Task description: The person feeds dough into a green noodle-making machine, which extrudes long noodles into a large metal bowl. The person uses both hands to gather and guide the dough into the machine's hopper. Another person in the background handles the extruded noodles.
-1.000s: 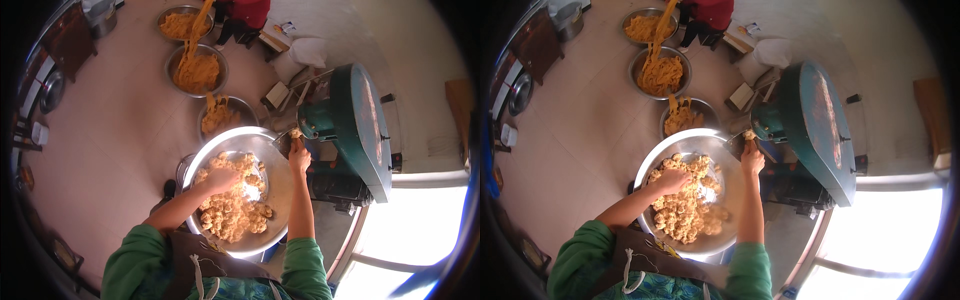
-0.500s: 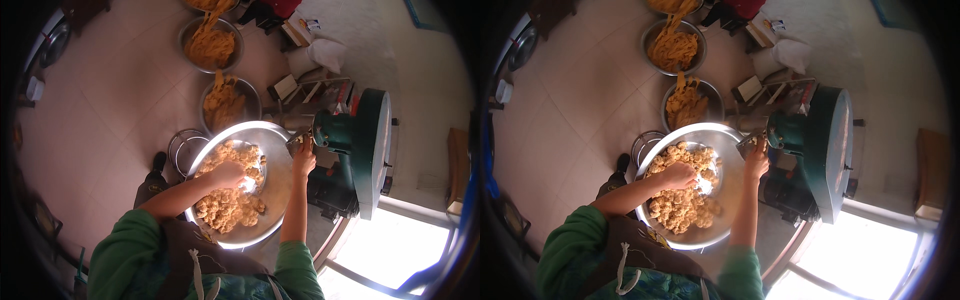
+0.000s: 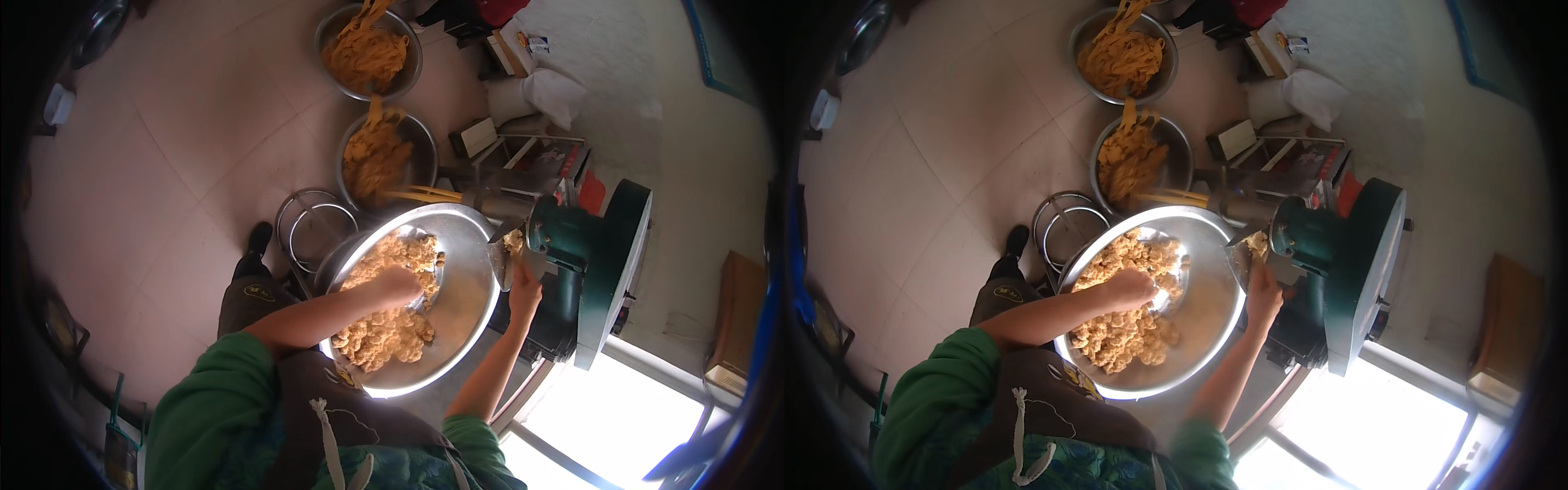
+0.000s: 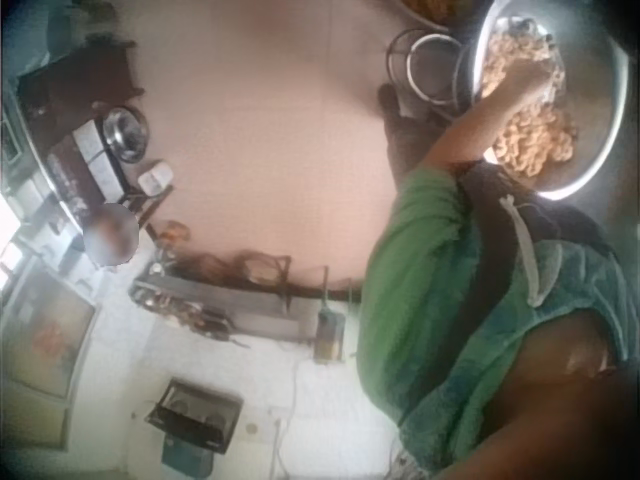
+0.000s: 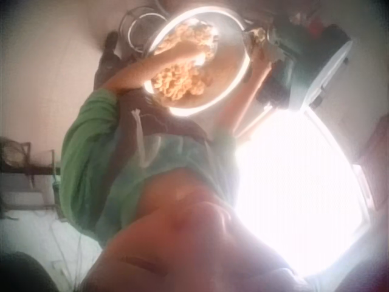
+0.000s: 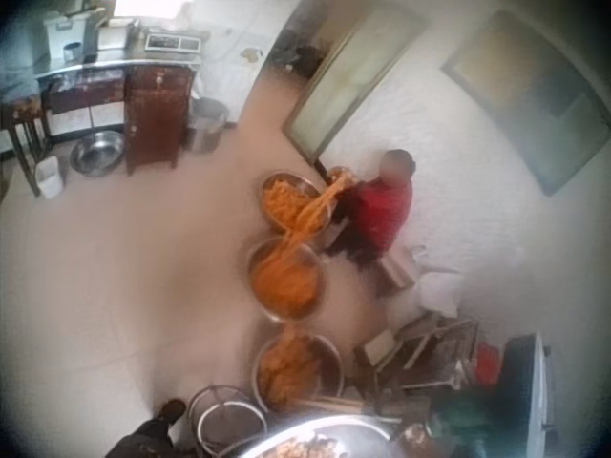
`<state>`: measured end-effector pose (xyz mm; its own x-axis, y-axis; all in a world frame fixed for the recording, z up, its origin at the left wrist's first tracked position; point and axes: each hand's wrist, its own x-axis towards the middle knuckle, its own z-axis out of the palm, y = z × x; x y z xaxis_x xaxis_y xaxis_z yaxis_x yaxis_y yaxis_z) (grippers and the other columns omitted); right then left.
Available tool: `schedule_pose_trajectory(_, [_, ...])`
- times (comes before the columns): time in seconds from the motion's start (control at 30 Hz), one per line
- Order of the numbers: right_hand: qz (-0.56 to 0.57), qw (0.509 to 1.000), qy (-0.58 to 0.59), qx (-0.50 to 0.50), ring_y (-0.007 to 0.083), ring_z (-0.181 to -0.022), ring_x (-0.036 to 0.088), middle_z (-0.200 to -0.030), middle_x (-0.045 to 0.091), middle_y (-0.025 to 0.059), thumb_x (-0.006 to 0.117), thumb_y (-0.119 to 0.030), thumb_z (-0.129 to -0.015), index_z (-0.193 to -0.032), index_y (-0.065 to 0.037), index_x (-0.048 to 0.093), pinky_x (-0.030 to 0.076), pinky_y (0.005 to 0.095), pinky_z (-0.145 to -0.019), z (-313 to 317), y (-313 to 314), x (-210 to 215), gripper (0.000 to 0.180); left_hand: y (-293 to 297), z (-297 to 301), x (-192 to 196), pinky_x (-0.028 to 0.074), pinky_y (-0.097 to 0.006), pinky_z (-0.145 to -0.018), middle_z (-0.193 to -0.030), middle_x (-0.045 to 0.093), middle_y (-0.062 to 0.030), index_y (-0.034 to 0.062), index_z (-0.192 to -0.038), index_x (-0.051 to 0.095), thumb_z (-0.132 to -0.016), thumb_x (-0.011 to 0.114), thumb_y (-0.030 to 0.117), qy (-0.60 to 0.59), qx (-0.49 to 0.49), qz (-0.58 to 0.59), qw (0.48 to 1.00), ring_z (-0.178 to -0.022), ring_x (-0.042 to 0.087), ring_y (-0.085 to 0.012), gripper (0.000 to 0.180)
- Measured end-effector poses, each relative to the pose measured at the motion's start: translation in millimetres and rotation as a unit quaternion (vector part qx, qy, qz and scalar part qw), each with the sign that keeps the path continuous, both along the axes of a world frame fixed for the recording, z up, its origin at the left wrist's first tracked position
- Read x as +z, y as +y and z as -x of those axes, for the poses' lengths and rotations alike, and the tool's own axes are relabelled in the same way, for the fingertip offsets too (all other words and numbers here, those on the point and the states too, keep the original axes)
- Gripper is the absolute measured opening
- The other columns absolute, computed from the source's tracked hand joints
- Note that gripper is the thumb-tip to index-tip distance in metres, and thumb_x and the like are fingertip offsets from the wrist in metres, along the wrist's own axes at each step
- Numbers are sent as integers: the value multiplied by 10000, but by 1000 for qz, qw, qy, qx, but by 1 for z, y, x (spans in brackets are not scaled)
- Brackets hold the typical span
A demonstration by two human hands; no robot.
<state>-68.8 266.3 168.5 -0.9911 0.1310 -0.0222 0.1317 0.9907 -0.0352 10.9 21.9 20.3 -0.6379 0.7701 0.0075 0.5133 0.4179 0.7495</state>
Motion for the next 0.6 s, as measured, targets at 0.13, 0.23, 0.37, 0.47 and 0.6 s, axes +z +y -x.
schedule_pose_trajectory(0.13, [-147, 986, 36, -77, 472, -809, 619, -907, 657, 222, 494, -373, -917, -1132, -156, 627, 521, 522, -701, 10, 8, -43, 333, 1, -6, 6, 536, -363, -528, -605, 604, -91, 56, -693, 636, -761, 622, 30, 27, -3, -51, 998, -588, 636, -195, 75])
schedule_pose_trajectory(0.23, [-184, 979, -1, -82, 443, -825, 632, -895, 665, 212, 489, -388, -904, -1052, -146, 636, 513, 535, -721, 33, 2, -53, 319, -4, -6, 4, 529, -362, -526, -586, 595, -89, 53, -649, 627, -755, 622, 22, 59, 13, -86, 994, -582, 635, -199, 110])
schedule_pose_trajectory(0.37, [-215, 973, -34, -83, 412, -829, 649, -890, 681, 193, 496, -375, -888, -1142, -201, 645, 522, 527, -723, 19, -54, -2, 342, -19, 0, 23, 539, -355, -531, -609, 612, -103, 38, -630, 622, -756, 615, 9, 13, 27, -97, 995, -601, 648, -197, 130])
schedule_pose_trajectory(0.47, [-184, 980, 14, -79, 418, -777, 652, -897, 686, 180, 510, -382, -889, -1246, -289, 587, 533, 520, -693, 12, -33, -14, 377, -23, 0, 29, 549, -357, -543, -612, 608, -108, 39, -644, 627, -760, 615, 2, 22, 15, -103, 994, -622, 656, -194, 122])
schedule_pose_trajectory(0.6, [-199, 977, 29, -73, 400, -773, 658, -934, 696, 137, 525, -351, -898, -1255, -298, 577, 535, 506, -674, 24, 2, -56, 365, -10, -7, 19, 519, -373, -545, -612, 639, -70, 94, -574, 634, -693, 653, 72, 42, 65, -115, 990, -664, 667, -233, 122])
